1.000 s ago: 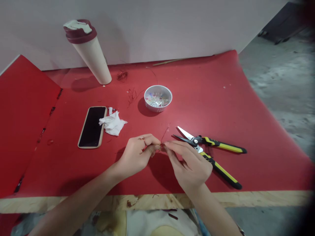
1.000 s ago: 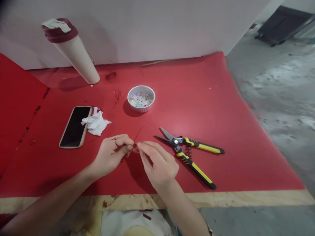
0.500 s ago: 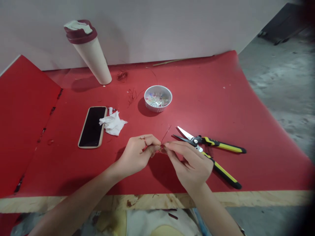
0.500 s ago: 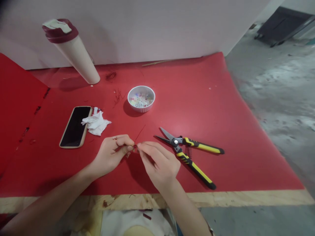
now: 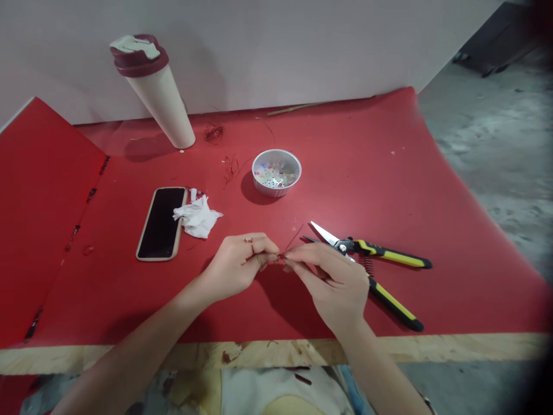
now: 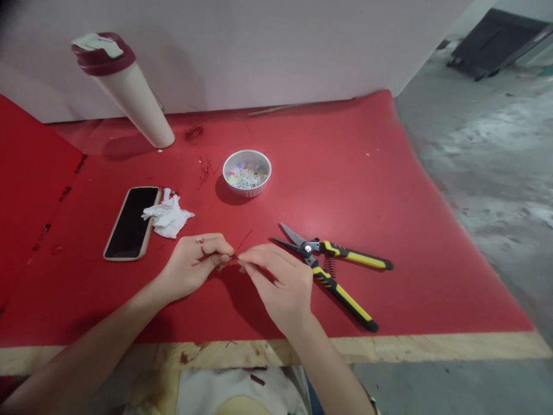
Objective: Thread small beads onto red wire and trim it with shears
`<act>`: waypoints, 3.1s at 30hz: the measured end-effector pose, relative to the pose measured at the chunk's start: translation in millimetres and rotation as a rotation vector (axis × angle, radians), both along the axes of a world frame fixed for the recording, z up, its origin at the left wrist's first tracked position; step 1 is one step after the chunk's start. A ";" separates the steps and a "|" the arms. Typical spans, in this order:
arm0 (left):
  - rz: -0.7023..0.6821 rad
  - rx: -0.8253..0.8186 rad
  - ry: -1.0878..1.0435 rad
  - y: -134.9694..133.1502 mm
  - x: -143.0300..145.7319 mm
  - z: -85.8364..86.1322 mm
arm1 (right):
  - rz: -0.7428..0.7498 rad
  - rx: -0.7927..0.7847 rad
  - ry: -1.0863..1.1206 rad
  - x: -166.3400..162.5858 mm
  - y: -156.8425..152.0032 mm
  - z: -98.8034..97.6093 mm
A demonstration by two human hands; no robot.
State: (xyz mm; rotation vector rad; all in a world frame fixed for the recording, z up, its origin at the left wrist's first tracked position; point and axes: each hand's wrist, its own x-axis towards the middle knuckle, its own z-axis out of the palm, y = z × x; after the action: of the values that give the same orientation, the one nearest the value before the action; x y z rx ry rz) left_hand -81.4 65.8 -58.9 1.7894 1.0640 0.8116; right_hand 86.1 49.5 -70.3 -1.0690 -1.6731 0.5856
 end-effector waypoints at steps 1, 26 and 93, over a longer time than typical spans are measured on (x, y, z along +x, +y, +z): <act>-0.005 0.021 0.019 0.2 -0.4 0.3 | -0.003 -0.018 0.007 0.0 0.1 -0.6; 0.040 -0.084 0.060 -0.3 2.7 -0.4 | -0.179 0.383 -0.306 -4.2 3.1 -8.0; 0.085 -0.501 -0.434 3.5 6.9 -12.3 | -0.019 -0.421 0.184 -6.6 3.9 -4.5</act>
State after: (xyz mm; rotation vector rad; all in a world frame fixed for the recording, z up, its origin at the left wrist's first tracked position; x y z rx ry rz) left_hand -74.4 69.3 -71.1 1.0935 0.9500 0.8454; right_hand 79.5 53.3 -74.7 -1.2817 -1.4096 1.0234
